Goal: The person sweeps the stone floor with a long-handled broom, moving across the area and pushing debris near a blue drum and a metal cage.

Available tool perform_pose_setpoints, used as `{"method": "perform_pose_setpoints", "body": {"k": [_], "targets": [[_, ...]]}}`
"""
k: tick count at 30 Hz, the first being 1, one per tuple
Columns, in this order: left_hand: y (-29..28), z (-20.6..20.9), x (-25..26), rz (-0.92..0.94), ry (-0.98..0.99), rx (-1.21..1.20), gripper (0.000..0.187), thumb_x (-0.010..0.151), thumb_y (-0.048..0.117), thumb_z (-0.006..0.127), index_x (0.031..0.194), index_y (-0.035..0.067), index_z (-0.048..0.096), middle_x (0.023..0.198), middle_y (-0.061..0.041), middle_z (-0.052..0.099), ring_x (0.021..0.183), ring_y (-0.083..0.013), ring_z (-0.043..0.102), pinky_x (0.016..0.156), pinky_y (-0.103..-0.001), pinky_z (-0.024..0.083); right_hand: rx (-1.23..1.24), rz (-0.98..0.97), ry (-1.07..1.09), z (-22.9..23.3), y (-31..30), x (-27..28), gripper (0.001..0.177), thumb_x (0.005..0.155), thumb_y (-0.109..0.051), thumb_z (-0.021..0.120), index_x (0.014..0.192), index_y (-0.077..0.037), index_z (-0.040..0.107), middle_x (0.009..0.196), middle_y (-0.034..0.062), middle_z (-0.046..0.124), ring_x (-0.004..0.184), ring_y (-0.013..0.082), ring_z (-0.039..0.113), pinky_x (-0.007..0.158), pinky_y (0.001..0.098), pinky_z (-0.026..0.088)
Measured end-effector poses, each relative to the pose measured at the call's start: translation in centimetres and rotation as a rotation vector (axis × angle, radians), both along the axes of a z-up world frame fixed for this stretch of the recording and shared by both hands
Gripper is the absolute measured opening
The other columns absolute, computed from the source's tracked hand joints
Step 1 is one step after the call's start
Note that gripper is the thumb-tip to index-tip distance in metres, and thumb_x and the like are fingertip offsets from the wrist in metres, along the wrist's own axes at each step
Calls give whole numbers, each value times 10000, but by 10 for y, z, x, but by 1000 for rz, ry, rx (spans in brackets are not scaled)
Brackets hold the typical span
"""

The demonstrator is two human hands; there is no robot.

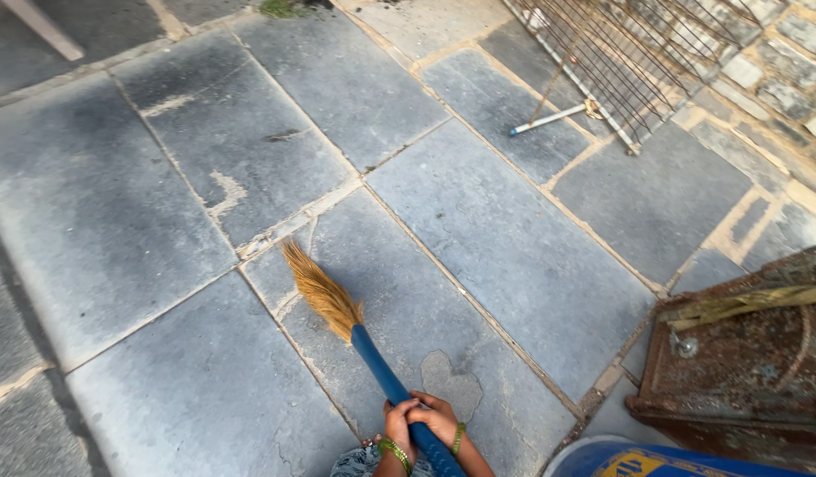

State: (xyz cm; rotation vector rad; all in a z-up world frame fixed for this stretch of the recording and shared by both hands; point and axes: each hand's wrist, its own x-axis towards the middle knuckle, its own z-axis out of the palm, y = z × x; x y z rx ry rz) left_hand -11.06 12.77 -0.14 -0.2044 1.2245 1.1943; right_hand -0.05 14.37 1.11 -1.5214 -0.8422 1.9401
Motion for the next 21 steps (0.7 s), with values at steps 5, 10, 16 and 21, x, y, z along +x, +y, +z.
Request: {"method": "perform_pose_setpoints", "body": {"k": [5, 10, 16, 21], "targets": [[17, 20, 19, -321, -11, -174, 625, 764, 120, 731, 1284, 150, 385, 1046, -162, 590, 931, -323, 648, 725, -518, 569, -35, -95, 41, 4, -5, 32, 612, 756, -150, 719, 1319, 84, 671, 1003, 175, 737, 815, 199, 683, 689, 284, 549], [30, 35, 37, -404, -102, -101, 659, 792, 47, 729, 1303, 157, 329, 1065, -176, 595, 912, -313, 672, 711, -490, 615, -148, -295, 57, 9, -2, 52, 546, 746, -95, 726, 1268, 55, 661, 997, 198, 763, 812, 247, 737, 722, 316, 605], [55, 46, 41, -576, -98, -17, 576, 793, 62, 698, 1268, 117, 378, 1000, -156, 631, 836, -276, 677, 653, -445, 590, -41, -405, 96, 11, 4, 59, 546, 767, -94, 728, 1283, 73, 664, 999, 183, 757, 807, 211, 720, 718, 293, 586], [73, 53, 42, -577, -99, 102, 499, 761, 46, 691, 1205, 58, 463, 959, -163, 648, 822, -268, 687, 678, -392, 606, 49, -497, 28, 41, 17, 41, 547, 785, -87, 691, 1306, 76, 658, 985, 160, 746, 776, 182, 696, 669, 281, 552]]}}
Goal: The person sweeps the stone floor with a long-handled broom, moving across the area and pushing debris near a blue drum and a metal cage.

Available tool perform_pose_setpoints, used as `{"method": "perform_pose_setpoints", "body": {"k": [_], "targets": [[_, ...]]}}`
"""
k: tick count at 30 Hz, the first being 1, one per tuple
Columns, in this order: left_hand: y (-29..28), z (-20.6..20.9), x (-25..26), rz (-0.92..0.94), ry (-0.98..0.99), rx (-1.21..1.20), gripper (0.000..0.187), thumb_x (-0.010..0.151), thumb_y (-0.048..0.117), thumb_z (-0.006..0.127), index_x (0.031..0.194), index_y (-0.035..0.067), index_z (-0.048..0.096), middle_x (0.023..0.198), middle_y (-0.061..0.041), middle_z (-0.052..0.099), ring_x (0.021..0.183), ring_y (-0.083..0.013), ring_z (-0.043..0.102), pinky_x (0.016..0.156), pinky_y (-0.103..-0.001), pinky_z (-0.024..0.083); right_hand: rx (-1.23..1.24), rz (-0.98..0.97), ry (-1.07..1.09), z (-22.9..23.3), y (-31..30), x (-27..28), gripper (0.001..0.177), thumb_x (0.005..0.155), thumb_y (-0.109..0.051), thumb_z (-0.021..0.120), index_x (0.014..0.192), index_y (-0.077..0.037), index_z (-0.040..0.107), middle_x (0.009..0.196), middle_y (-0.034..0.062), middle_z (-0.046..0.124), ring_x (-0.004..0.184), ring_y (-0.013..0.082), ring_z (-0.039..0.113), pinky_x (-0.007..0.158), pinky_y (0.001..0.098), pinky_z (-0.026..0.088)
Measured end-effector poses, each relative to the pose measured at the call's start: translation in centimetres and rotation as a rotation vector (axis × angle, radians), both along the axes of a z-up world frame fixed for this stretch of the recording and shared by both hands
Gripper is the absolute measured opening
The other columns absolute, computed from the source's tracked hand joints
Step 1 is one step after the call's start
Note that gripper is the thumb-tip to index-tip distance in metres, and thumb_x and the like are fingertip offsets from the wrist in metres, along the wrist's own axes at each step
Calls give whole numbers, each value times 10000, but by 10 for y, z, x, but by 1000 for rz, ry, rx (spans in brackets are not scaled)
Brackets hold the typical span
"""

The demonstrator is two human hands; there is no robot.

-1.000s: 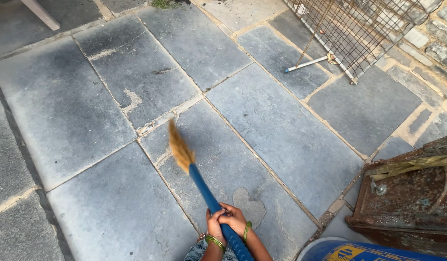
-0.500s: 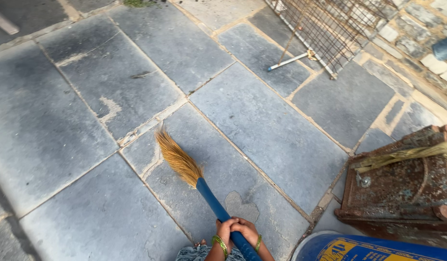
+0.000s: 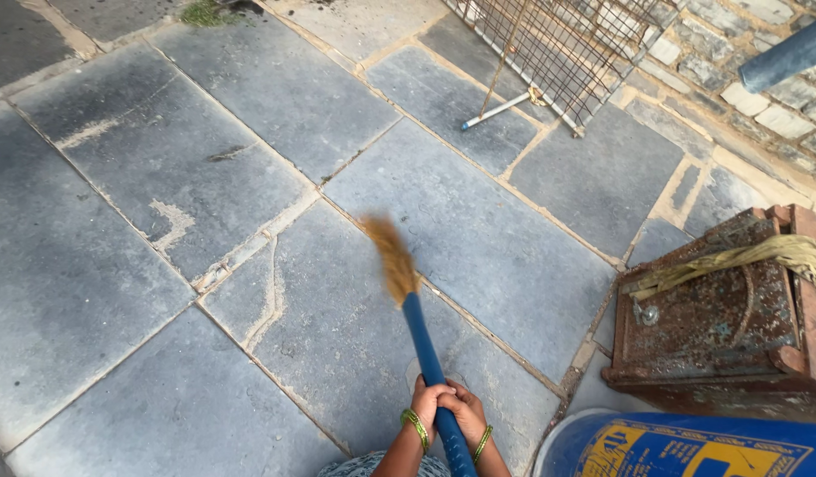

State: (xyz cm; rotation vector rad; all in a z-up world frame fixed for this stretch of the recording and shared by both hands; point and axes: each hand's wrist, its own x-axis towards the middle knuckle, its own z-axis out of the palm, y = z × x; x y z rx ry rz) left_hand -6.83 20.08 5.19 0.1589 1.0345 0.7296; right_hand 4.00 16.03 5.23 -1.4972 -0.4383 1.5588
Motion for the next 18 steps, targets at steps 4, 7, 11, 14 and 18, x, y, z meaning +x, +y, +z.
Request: {"method": "perform_pose_setpoints", "body": {"k": [4, 7, 11, 14, 18], "targets": [[12, 16, -5, 90, -52, 92, 509, 744, 38, 676, 1227, 42, 517, 958, -149, 621, 787, -260, 677, 678, -380, 598, 23, -95, 80, 45, 14, -24, 569, 789, -50, 672, 1343, 69, 621, 1020, 148, 738, 802, 173, 707, 688, 283, 568], [19, 30, -14, 163, -50, 60, 596, 721, 31, 655, 1291, 94, 491, 955, -159, 624, 757, -279, 673, 667, -397, 596, 9, -51, 54, 63, 26, -36, 627, 772, -31, 666, 1391, 20, 580, 1011, 158, 733, 778, 189, 691, 653, 308, 556], [24, 25, -25, 339, -54, 135, 646, 716, 25, 654, 1339, 39, 482, 960, -163, 617, 737, -275, 672, 657, -398, 598, 56, 48, 22, 46, 41, -42, 669, 760, -38, 681, 1414, 29, 555, 1021, 155, 737, 797, 193, 691, 662, 302, 563], [31, 5, -37, 458, 38, 64, 637, 704, 13, 643, 1310, 113, 473, 947, -151, 630, 733, -276, 666, 652, -395, 583, 91, 205, -43, 13, 59, -46, 701, 757, -52, 707, 1434, 30, 543, 1034, 152, 741, 833, 172, 697, 716, 279, 574], [39, -35, -52, 618, 54, 160, 502, 699, 14, 660, 1185, 11, 536, 876, -140, 622, 709, -277, 650, 629, -384, 571, 142, 436, -89, -30, 86, -60, 708, 751, -72, 730, 1421, 63, 544, 1108, 141, 753, 924, 170, 712, 803, 272, 574]]}}
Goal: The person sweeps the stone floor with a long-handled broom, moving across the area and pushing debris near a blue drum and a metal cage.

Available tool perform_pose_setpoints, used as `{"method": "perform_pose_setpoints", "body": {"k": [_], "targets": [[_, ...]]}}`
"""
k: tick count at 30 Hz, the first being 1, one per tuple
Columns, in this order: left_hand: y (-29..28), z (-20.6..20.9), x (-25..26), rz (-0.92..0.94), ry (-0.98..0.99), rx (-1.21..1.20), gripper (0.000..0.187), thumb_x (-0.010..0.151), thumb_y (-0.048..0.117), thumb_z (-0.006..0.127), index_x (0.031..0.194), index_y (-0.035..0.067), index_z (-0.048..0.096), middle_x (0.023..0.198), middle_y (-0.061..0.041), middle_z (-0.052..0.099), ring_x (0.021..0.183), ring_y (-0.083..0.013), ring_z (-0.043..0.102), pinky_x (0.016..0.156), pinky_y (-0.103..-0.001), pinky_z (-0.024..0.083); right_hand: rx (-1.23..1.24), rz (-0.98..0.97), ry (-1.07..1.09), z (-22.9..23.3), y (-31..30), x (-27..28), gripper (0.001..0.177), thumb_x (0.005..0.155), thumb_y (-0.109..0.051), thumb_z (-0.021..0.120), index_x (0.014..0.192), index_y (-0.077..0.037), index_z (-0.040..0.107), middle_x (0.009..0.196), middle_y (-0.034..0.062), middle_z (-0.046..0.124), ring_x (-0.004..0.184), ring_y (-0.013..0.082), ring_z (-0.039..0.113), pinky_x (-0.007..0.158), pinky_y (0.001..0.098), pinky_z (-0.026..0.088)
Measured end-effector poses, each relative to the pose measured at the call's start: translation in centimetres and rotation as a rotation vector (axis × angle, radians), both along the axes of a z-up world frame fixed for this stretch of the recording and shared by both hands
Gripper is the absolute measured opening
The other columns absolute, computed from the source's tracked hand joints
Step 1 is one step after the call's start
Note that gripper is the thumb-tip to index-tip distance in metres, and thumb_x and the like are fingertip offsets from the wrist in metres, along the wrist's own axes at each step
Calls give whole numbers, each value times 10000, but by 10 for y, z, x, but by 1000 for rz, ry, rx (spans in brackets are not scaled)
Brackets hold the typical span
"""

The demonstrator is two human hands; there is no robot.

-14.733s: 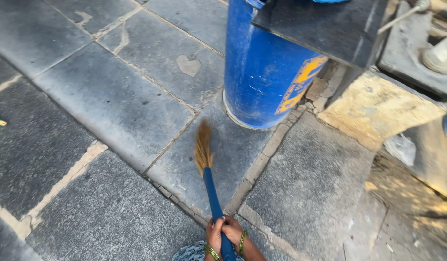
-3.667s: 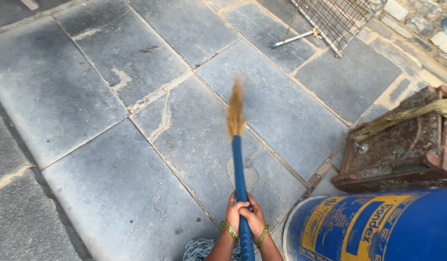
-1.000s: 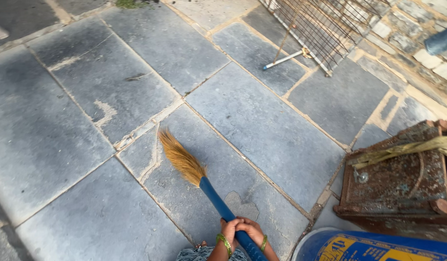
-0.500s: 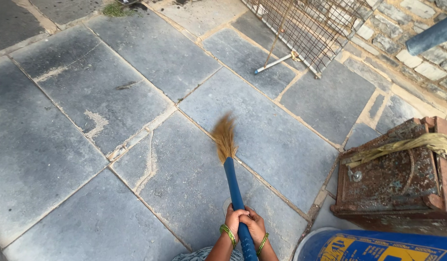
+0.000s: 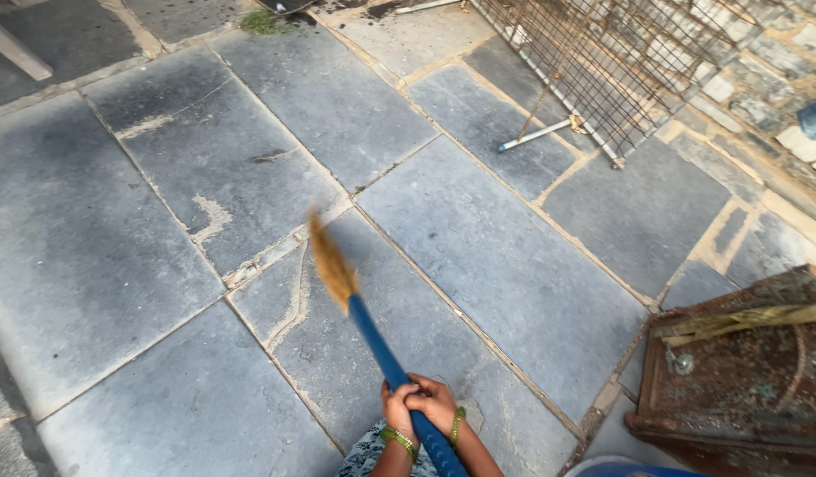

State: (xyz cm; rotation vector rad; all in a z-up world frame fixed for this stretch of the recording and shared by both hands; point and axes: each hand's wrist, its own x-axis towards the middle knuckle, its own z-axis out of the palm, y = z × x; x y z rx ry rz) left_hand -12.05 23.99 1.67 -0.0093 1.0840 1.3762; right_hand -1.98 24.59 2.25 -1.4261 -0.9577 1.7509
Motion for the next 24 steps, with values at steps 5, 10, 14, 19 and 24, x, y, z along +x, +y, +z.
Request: {"method": "perform_pose_setpoints", "body": {"k": [5, 10, 14, 19, 24], "targets": [[1, -18, -9, 87, -1, -171, 370, 736, 60, 658, 1089, 11, 558, 838, -125, 641, 738, -278, 654, 659, -396, 552, -46, 156, -50, -14, 23, -8, 687, 728, -83, 769, 1366, 105, 595, 1136, 146, 759, 989, 170, 717, 859, 267, 572], [16, -9, 9, -36, -51, -300, 424, 735, 88, 656, 1134, 88, 511, 836, -140, 625, 745, -295, 635, 672, -440, 535, -168, 71, -24, -11, 25, 16, 682, 713, -110, 734, 1351, 82, 591, 1096, 159, 772, 922, 207, 740, 791, 283, 592], [38, 0, 35, -196, -42, -288, 564, 702, 47, 716, 1199, 113, 457, 961, -132, 599, 856, -282, 640, 737, -454, 563, -197, -28, -56, -5, 34, 52, 660, 719, -113, 732, 1340, 86, 625, 1048, 218, 771, 857, 223, 745, 734, 291, 592], [74, 22, 59, -382, -53, -300, 590, 712, 58, 714, 1219, 125, 420, 1019, -149, 579, 900, -295, 640, 765, -472, 566, -243, -224, 52, -2, 50, 81, 634, 721, -96, 745, 1323, 74, 641, 1045, 232, 762, 814, 238, 734, 719, 315, 595], [105, 35, 77, -518, -57, -197, 570, 729, 66, 723, 1221, 79, 435, 1020, -150, 597, 905, -285, 649, 766, -460, 567, -187, -329, -18, -4, 69, 100, 634, 722, -112, 752, 1322, 60, 640, 1046, 201, 772, 816, 207, 745, 717, 292, 602]]}}
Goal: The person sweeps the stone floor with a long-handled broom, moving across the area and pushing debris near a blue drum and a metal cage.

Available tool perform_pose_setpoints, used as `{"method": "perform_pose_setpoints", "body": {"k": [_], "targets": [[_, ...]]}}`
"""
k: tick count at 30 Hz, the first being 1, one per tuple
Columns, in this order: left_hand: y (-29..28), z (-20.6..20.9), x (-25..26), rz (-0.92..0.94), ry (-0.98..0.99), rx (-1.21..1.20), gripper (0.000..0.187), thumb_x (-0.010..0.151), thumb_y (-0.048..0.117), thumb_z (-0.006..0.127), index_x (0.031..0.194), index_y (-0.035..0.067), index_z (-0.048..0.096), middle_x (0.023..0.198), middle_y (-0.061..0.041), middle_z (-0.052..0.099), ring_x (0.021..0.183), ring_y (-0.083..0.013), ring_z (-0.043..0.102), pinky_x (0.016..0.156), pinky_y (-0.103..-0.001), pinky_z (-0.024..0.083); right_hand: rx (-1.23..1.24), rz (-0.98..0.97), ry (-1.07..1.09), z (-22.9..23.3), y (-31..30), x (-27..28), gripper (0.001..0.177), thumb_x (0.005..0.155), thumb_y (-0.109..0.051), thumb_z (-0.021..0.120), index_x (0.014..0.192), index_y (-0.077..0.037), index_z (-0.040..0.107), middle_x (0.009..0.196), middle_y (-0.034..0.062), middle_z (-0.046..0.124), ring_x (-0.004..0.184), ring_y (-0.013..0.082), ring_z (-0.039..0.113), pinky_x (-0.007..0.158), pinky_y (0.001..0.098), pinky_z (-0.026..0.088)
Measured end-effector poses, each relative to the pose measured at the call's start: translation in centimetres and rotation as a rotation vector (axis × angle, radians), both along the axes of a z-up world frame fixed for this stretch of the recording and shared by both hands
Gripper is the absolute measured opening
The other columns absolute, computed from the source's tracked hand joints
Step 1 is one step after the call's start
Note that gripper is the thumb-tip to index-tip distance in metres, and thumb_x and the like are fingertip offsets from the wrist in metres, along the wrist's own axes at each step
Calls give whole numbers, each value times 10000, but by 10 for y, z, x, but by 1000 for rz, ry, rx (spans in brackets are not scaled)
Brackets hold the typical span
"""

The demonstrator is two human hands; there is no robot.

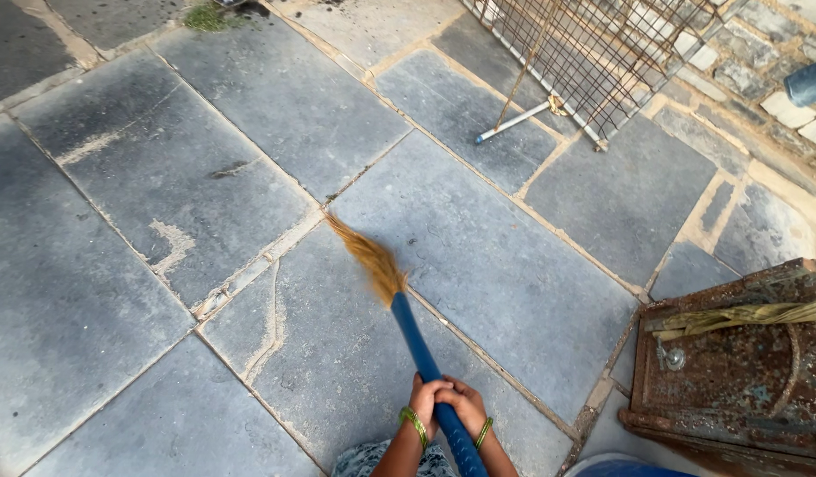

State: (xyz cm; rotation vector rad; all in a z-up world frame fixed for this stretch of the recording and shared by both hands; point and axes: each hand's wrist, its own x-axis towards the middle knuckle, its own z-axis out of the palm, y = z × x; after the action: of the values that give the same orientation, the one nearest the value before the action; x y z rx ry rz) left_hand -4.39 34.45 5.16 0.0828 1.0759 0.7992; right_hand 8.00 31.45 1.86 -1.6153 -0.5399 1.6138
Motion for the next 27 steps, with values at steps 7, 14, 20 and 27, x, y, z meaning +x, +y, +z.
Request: {"method": "perform_pose_setpoints", "body": {"k": [7, 14, 20, 27], "targets": [[21, 20, 18, -55, 3, -5, 609, 772, 90, 678, 1324, 79, 423, 1041, -155, 622, 927, -285, 660, 794, -461, 589, -61, -93, -1, 16, 18, 17, 611, 728, -104, 739, 1312, 53, 652, 1007, 172, 773, 769, 190, 691, 657, 273, 547], [42, 50, 24, -146, 28, 67, 558, 765, 91, 678, 1291, 106, 491, 1052, -121, 604, 960, -263, 638, 824, -423, 570, -21, -163, 98, 57, 37, 14, 621, 764, -80, 707, 1354, 58, 574, 1033, 172, 758, 819, 190, 702, 692, 275, 555], [61, 35, 24, -8, -70, 139, 513, 753, 93, 663, 1247, 73, 525, 992, -131, 610, 870, -256, 638, 760, -376, 569, -33, -71, 285, 132, 64, -10, 580, 804, -93, 652, 1367, 14, 560, 997, 144, 704, 820, 199, 683, 702, 319, 569], [68, 30, -4, 116, 70, 133, 543, 727, 94, 636, 1261, 126, 537, 966, -97, 621, 838, -228, 642, 732, -355, 562, 46, 6, 354, 100, 79, -34, 669, 780, -74, 621, 1437, -17, 510, 1113, 159, 698, 901, 196, 700, 755, 294, 588]]}}
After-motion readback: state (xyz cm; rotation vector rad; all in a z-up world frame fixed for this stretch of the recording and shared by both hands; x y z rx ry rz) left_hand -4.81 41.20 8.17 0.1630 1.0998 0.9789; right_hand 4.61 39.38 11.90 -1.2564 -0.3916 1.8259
